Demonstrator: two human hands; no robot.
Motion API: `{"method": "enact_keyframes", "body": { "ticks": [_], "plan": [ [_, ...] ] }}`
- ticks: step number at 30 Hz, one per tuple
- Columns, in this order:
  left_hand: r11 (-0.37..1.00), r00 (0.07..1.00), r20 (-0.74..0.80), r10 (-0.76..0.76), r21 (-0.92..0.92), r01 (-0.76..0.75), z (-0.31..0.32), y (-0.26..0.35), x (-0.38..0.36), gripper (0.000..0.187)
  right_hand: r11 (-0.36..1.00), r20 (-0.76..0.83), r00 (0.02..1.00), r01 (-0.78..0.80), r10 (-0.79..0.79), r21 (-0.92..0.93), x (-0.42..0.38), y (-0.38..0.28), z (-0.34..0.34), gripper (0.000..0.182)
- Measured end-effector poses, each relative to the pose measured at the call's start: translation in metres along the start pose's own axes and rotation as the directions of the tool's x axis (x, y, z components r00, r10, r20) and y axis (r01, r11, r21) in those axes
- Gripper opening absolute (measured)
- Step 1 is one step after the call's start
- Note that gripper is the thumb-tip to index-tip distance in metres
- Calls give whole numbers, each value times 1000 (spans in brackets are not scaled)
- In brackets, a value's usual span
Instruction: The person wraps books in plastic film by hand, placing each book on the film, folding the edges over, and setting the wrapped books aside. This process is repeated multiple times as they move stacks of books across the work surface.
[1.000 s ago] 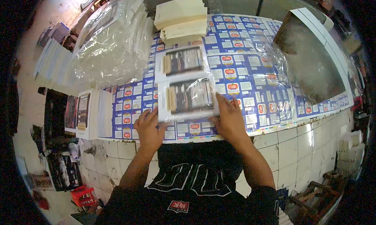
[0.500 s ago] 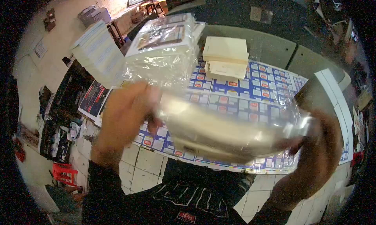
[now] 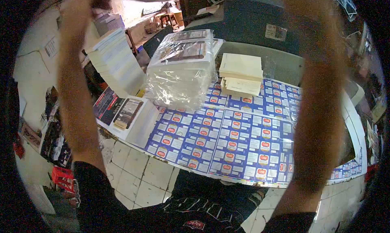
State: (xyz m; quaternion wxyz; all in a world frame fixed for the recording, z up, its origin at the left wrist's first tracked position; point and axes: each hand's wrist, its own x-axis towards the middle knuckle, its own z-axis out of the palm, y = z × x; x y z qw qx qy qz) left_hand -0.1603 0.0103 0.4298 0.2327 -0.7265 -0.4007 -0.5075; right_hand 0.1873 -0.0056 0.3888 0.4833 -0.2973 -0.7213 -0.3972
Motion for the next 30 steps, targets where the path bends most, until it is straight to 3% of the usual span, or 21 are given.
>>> {"method": "enact_keyframes", "body": {
  "ticks": [1, 2, 3, 4, 5, 7, 8, 10, 14, 16, 17, 18, 19, 20, 21, 22, 24, 26, 28, 29, 30],
  "plan": [
    [981, 992, 90, 89, 165, -103, 13, -23, -24, 37, 952, 236, 970, 16, 58, -304, -22, 19, 39, 25],
    [925, 969, 188, 158, 316, -213, 31, -42, -55, 36, 942, 225, 951, -259, 210, 213, -43, -5, 55, 24],
    [985, 985, 99, -139, 121, 126, 55, -51, -95, 34, 610, 290, 896, -442, 337, 658, -67, -39, 65, 24],
    [937, 929, 145, -339, 141, 320, 72, -41, -129, 36, 570, 433, 819, -573, 376, 589, -89, -59, 77, 26],
    [900, 883, 243, -401, 285, 330, 90, -53, -157, 41, 539, 529, 753, -653, 390, 532, -119, -76, 97, 26],
    [841, 787, 297, -541, 190, 506, 115, -68, -194, 44, 563, 723, 586, -758, 366, 329, -147, -101, 109, 37],
    [842, 787, 299, -540, 191, 505, 126, -77, -203, 44, 562, 723, 585, -759, 368, 328, -155, -107, 114, 37],
    [823, 818, 190, -542, -75, 563, 144, -92, -211, 42, 678, 471, 726, -667, 501, 308, -161, -114, 123, 42],
    [891, 932, 8, -362, -290, 349, 180, -125, -205, 37, 583, 453, 690, -722, 565, 372, -171, -108, 180, 66],
    [841, 859, 232, -457, -203, 502, 187, -125, -196, 35, 530, 519, 625, -777, 583, 340, -168, -122, 187, 73],
    [674, 735, 285, -615, -296, 677, 202, -130, -198, 31, 523, 525, 618, -782, 586, 338, -170, -124, 192, 74],
    [923, 893, 238, -381, 39, 383, 211, -148, -204, 36, 283, 668, 477, -878, 571, 385, -158, -122, 177, 80],
    [938, 955, 284, -83, 345, -21, 220, -189, -215, 44, 470, 832, 350, -874, 431, 124, -136, -115, 145, 85],
    [920, 953, 301, -34, 382, -88, 269, -300, -237, 49, 498, 647, 564, -810, 514, 310, -169, -112, 174, 90],
    [892, 784, 558, -273, 453, -12, 212, -214, -199, 49, 424, 671, 524, -844, 525, 328, -171, -109, 158, 100],
    [997, 884, 462, -71, 28, 65, 251, -334, -229, 50, 401, 683, 465, -877, 563, 267, -189, -104, 132, 100],
    [957, 899, 334, -284, 46, 285, 173, -194, -209, 52, 642, 600, 663, -706, 449, 299, -225, -99, 84, 104],
    [935, 926, 143, -350, 0, 353, 119, -94, -216, 54, 641, 649, 552, -757, 523, 128, -280, -88, 16, 100],
    [945, 939, -109, -325, -56, 321, 86, -15, -232, 53, 431, 561, 206, -849, 802, -304, -351, -82, -39, 99],
    [962, 931, -242, -272, -86, 259, 82, 14, -239, 51, 443, 524, 176, -779, 834, -444, -379, -77, -69, 99],
    [908, 846, -330, -418, -164, 385, 87, 31, -250, 52, 411, 443, 119, -636, 889, -653, -410, -78, -88, 97]
  ]
}}
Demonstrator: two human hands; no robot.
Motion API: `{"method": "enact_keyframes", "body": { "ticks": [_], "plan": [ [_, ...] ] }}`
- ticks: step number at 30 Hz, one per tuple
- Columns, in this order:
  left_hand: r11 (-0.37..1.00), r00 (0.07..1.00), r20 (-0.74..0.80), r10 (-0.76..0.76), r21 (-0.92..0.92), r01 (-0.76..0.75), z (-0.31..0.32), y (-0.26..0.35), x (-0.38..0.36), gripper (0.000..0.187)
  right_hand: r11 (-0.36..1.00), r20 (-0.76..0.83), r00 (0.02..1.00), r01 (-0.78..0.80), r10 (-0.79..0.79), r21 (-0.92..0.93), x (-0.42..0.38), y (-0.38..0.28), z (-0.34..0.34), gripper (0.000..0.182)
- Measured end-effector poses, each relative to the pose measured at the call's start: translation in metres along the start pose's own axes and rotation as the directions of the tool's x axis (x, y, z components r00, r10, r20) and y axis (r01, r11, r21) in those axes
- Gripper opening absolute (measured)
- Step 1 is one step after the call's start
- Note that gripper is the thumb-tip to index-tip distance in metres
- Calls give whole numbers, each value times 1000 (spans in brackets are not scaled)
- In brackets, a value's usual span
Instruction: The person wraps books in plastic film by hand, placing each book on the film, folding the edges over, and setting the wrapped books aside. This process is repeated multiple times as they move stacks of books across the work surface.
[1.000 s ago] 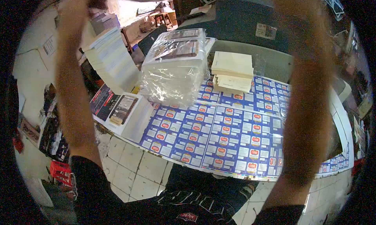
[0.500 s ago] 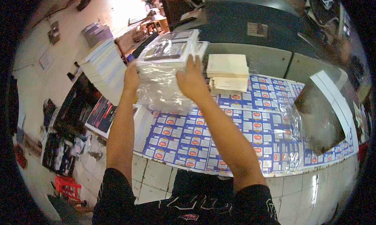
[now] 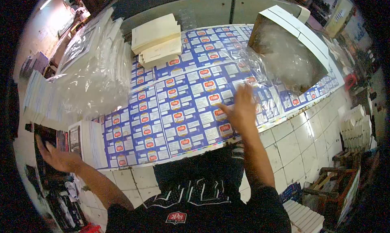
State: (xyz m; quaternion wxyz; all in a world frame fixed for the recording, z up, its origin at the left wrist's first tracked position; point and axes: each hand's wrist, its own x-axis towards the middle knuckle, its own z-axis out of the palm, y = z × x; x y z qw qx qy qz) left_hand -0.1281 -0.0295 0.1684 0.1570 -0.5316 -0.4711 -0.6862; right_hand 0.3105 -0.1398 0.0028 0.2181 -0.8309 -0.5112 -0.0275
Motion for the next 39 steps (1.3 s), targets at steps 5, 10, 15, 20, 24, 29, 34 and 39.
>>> {"method": "enact_keyframes", "body": {
  "ticks": [5, 10, 15, 20, 24, 29, 34, 39],
  "plan": [
    [943, 824, 553, 124, -325, 77, 22, 16, -137, 50, 978, 206, 972, 142, -110, -150, -86, -3, 12, 83],
    [845, 82, 841, 534, -527, -90, 104, 102, -206, 58, 947, 245, 931, 211, -270, 241, -138, -49, -37, 57],
    [870, -240, 912, 334, -396, -294, 133, 85, -255, 77, 741, -239, 805, -326, 543, 587, -175, 9, -18, 69],
    [844, -277, 890, 361, -438, -308, 123, 67, -243, 78, -19, 450, 698, -531, 557, 847, -177, 51, 5, 66],
    [837, -369, 872, 322, -445, -319, 121, 47, -229, 81, -85, 710, 691, -706, 135, 703, -175, 49, 15, 38],
    [810, -272, 881, 387, -466, -356, 174, 18, -203, 69, 83, 691, 721, -693, 56, 716, -115, -4, -18, 22],
    [968, 318, 917, 243, -252, -13, 178, 49, -176, 48, 44, 530, 835, -541, 149, 840, -32, -69, 26, 29],
    [886, -122, 979, 165, -92, 455, 146, 42, -181, 26, 21, 614, 785, -617, 75, 786, -6, -92, 23, 26]
  ]
}}
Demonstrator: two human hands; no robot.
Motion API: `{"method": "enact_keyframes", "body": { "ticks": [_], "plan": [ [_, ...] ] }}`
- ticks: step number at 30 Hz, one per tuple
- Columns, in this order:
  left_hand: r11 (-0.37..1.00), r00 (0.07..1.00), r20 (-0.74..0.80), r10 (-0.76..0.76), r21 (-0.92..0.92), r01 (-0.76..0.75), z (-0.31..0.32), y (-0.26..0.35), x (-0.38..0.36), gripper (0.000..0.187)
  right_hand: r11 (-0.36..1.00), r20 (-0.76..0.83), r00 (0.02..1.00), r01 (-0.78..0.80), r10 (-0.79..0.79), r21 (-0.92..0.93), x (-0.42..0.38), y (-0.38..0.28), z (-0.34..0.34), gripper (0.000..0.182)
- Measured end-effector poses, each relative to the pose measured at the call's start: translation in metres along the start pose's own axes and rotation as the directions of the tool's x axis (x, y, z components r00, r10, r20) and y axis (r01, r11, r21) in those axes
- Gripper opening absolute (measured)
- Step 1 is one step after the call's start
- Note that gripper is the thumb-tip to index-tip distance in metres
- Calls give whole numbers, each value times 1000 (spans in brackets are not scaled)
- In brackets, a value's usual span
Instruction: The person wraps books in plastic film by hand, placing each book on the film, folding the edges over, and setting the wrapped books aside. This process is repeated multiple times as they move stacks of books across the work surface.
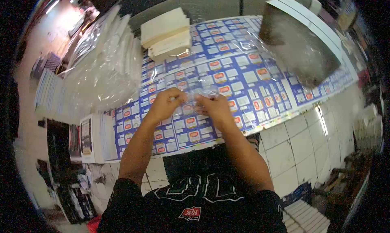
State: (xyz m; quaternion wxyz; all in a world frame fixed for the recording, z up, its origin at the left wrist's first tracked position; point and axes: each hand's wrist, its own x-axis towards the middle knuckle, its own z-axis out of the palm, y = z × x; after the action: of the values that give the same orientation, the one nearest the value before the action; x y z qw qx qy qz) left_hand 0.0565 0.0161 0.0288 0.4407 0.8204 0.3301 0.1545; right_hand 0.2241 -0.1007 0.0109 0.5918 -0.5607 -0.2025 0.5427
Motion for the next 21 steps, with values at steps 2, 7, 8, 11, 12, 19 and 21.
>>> {"method": "enact_keyframes", "body": {
  "ticks": [2, 7, 8, 11, 12, 19, 21],
  "plan": [
    [998, 985, -161, 64, 20, -61, -19, -6, -3, 24, 998, -30, 999, 31, -32, -48, 6, 0, -12, 24],
    [919, 938, -262, 226, 375, -117, -22, -10, -25, 55, 892, 61, 993, 118, -101, -436, 6, 4, -41, 51],
    [902, 958, -189, 215, 415, -121, -20, 2, -43, 70, 839, 163, 977, 204, -140, -504, 1, 4, -56, 68],
    [789, 931, -357, 81, 594, 159, -58, 21, -122, 94, 801, -48, 965, 187, -259, -568, -37, -19, -81, 102],
    [673, 871, -488, 62, 664, 325, -73, 20, -145, 103, 794, 5, 940, 290, -340, -534, -46, -22, -94, 102],
    [239, 600, -778, -189, 556, 796, -132, -50, -276, 76, 772, 83, 893, 425, -441, -472, -64, -16, -119, 64],
    [260, 642, -741, -196, 592, 763, -119, -29, -276, 59, 746, 48, 878, 433, -477, -505, -77, -10, -96, 58]
  ]
}}
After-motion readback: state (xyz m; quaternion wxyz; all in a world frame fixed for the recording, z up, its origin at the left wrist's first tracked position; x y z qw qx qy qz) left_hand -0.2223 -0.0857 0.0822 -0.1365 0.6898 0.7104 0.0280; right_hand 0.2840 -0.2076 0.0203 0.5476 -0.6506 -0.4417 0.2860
